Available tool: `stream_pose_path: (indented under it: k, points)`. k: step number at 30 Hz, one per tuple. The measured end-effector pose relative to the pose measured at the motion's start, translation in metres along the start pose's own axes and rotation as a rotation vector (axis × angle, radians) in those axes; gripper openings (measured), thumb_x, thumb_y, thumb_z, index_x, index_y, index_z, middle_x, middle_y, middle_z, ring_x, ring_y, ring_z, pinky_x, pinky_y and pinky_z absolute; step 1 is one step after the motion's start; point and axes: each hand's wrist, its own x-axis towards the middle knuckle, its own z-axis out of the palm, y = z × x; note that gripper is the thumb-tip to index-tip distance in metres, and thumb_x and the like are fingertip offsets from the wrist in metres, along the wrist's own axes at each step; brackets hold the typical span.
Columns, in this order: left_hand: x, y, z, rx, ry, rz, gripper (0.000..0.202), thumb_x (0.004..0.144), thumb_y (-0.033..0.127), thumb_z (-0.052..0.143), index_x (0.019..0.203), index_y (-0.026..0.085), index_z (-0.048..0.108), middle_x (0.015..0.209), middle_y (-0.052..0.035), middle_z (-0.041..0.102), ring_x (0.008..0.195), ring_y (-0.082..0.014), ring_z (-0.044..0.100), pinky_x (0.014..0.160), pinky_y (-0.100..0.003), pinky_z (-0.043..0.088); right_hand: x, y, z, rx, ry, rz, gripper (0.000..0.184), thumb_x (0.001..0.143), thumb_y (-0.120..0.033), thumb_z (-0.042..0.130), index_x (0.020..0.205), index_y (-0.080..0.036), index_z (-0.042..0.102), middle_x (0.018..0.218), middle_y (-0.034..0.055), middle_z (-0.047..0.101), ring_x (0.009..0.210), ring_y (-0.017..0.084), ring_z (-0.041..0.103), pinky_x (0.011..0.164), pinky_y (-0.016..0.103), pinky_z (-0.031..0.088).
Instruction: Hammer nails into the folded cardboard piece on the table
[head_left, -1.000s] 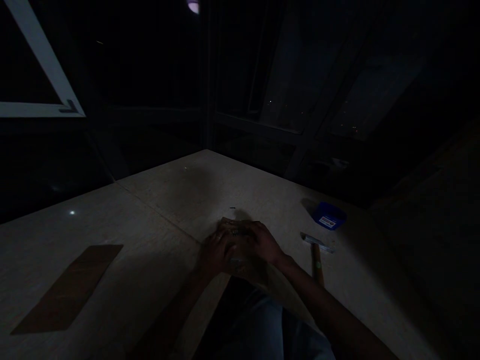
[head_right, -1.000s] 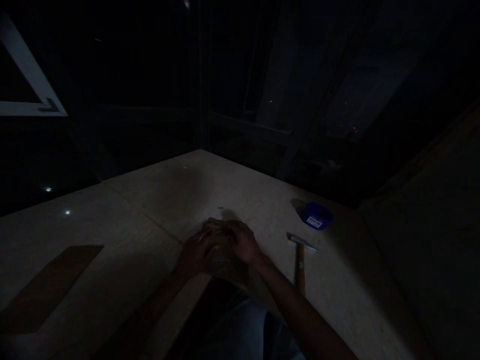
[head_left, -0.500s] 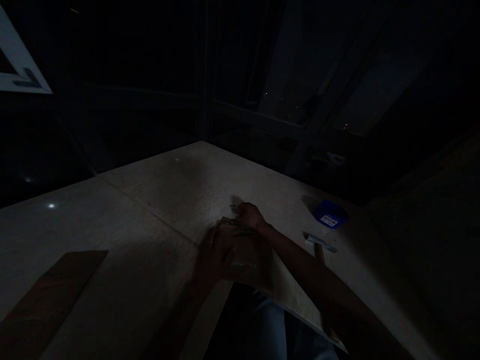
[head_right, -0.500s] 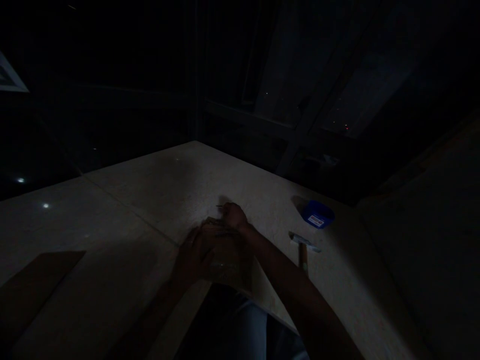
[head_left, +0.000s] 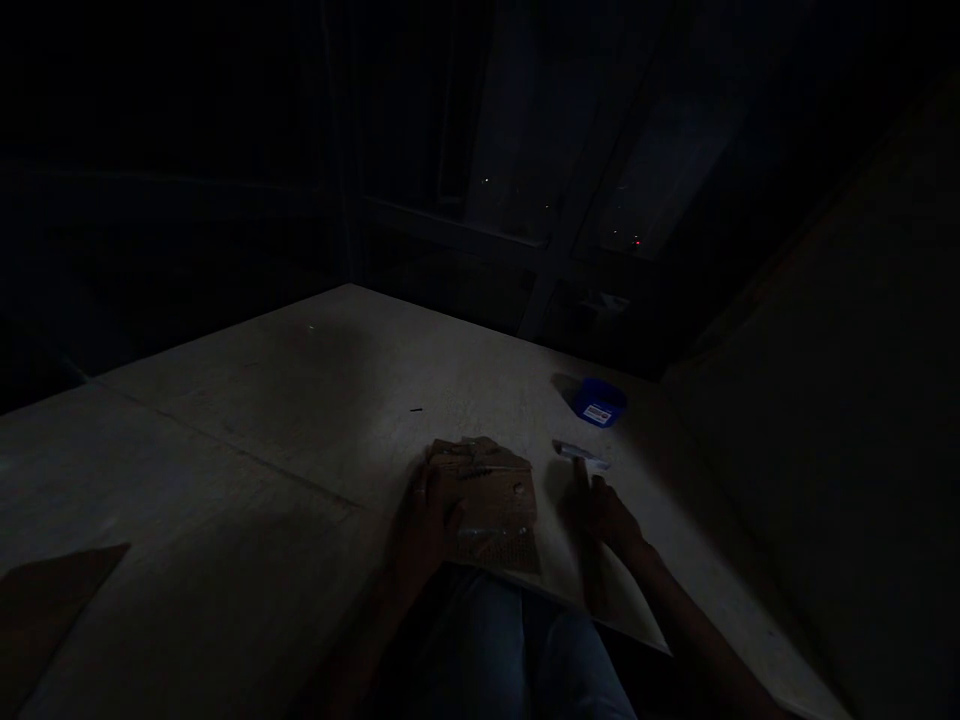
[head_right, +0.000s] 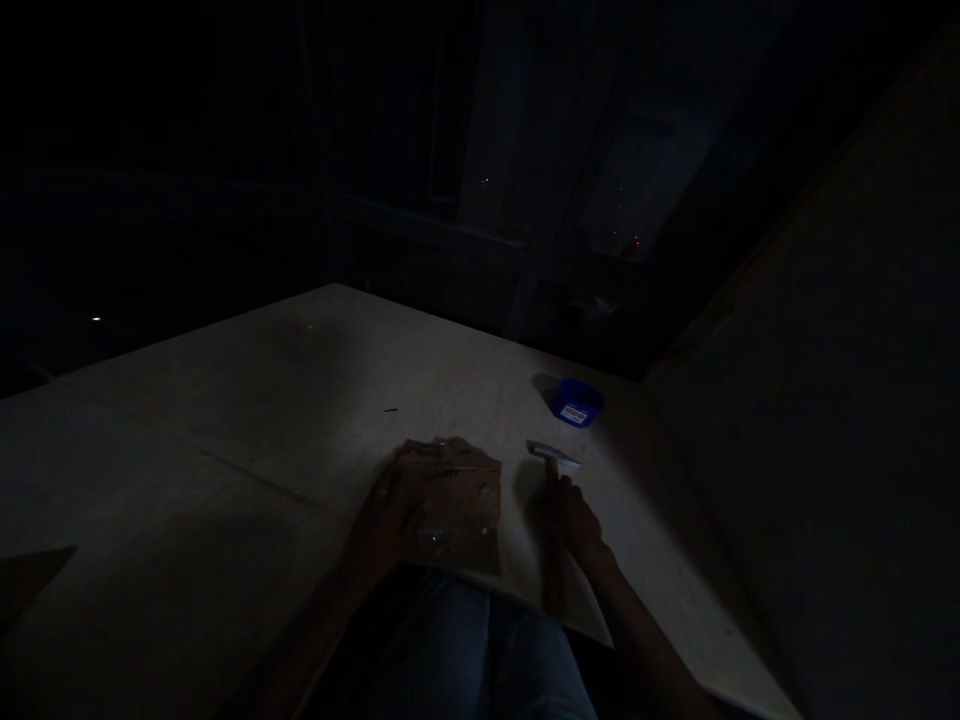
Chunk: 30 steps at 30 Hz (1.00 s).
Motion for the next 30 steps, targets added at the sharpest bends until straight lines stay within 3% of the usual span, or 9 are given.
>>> stream_pose_path:
  k: [5, 10, 14, 17, 20, 22, 25, 28, 30]
  points:
    - [0.006, 0.025, 0.025, 0.024, -0.025, 0.011, 0.067, 0.095, 0.044, 0.049, 0.153, 0.016, 0.028, 0.158, -0.0187, 0.032, 0.148, -0.0348, 0.028, 0.117, -0.056, 0.035, 0.008, 0.003, -0.004, 0.204, -0.058, 0.086, 0.028, 0.084, -0.031, 0.061, 0.099, -0.009, 0.065, 0.098, 0.0265, 0.072, 0.090, 0.032, 0.072, 0.069, 0.033, 0.048]
    - [0.006, 0.053, 0.053, 0.045, -0.028, -0.008, 0.064, 0.095, 0.046, 0.048, 0.151, 0.017, 0.034, 0.160, -0.0169, 0.029, 0.150, -0.0343, 0.025, 0.119, -0.054, 0.033, 0.009, 0.030, -0.019, 0.541, -0.084, 0.053, 0.023, 0.085, -0.036, 0.053, 0.081, -0.016, 0.064, 0.072, 0.0122, 0.072, 0.068, 0.025, 0.071, 0.058, 0.029, 0.049]
    - [0.006, 0.081, 0.075, 0.042, -0.111, -0.033, 0.065, 0.096, 0.049, 0.046, 0.150, 0.014, 0.035, 0.161, -0.0183, 0.029, 0.149, -0.0332, 0.026, 0.118, -0.051, 0.035, -0.009, 0.053, -0.033, 0.817, 0.018, 0.022, 0.033, 0.080, -0.038, 0.056, 0.102, -0.015, 0.061, 0.068, 0.0020, 0.066, 0.057, 0.019, 0.064, 0.050, 0.026, 0.049]
    - [0.020, 0.091, 0.080, 0.027, -0.119, -0.034, 0.064, 0.096, 0.051, 0.045, 0.149, 0.017, 0.037, 0.158, -0.0179, 0.035, 0.147, -0.0320, 0.032, 0.118, -0.051, 0.035, -0.026, 0.067, -0.047, 1.309, 0.130, 0.031, 0.047, 0.069, -0.040, 0.073, 0.108, -0.019, 0.058, 0.074, -0.0020, 0.064, 0.052, 0.013, 0.057, 0.042, 0.021, 0.043]
    - [0.056, 0.077, 0.066, 0.028, -0.010, -0.051, 0.051, 0.098, 0.042, 0.041, 0.142, 0.015, 0.046, 0.149, -0.0181, 0.047, 0.142, -0.0303, 0.040, 0.116, -0.050, 0.037, -0.041, 0.083, -0.056, 1.615, -0.003, 0.100, 0.057, 0.061, -0.036, 0.086, 0.109, -0.023, 0.058, 0.079, -0.0035, 0.065, 0.039, 0.004, 0.040, 0.033, 0.015, 0.029]
    - [0.087, 0.055, 0.045, 0.077, 0.057, -0.051, 0.044, 0.096, 0.030, 0.040, 0.134, 0.012, 0.053, 0.140, -0.0186, 0.054, 0.135, -0.0278, 0.048, 0.114, -0.047, 0.040, -0.049, 0.095, -0.053, 1.661, -0.092, 0.138, 0.059, 0.060, -0.036, 0.090, 0.109, -0.023, 0.060, 0.069, -0.0056, 0.063, 0.035, 0.002, 0.034, 0.030, 0.014, 0.024]
    - [0.129, 0.012, 0.008, 0.179, 0.091, -0.133, 0.042, 0.089, 0.018, 0.040, 0.126, 0.010, 0.059, 0.130, -0.0203, 0.059, 0.127, -0.0301, 0.053, 0.110, -0.048, 0.041, -0.058, 0.110, -0.035, 1.672, -0.117, 0.184, 0.059, 0.062, -0.038, 0.090, 0.111, -0.024, 0.061, 0.057, -0.0091, 0.056, 0.030, 0.003, 0.031, 0.027, 0.014, 0.025]
    - [0.153, -0.028, -0.018, 0.423, -0.065, -0.302, 0.044, 0.090, 0.017, 0.039, 0.128, 0.006, 0.059, 0.132, -0.0229, 0.058, 0.120, -0.0313, 0.057, 0.101, -0.045, 0.046, -0.062, 0.118, -0.012, 1.756, -0.106, 0.257, 0.059, 0.061, -0.036, 0.091, 0.111, -0.026, 0.061, 0.063, -0.0083, 0.060, 0.030, 0.001, 0.033, 0.026, 0.013, 0.027]
    - [0.158, -0.046, -0.028, 0.555, -0.183, -0.304, 0.044, 0.092, 0.021, 0.040, 0.130, 0.008, 0.059, 0.132, -0.0223, 0.059, 0.117, -0.0318, 0.058, 0.095, -0.043, 0.047, -0.061, 0.120, -0.001, 1.854, -0.107, 0.284, 0.056, 0.060, -0.032, 0.092, 0.107, -0.025, 0.062, 0.066, -0.0080, 0.060, 0.032, 0.001, 0.035, 0.027, 0.011, 0.030]
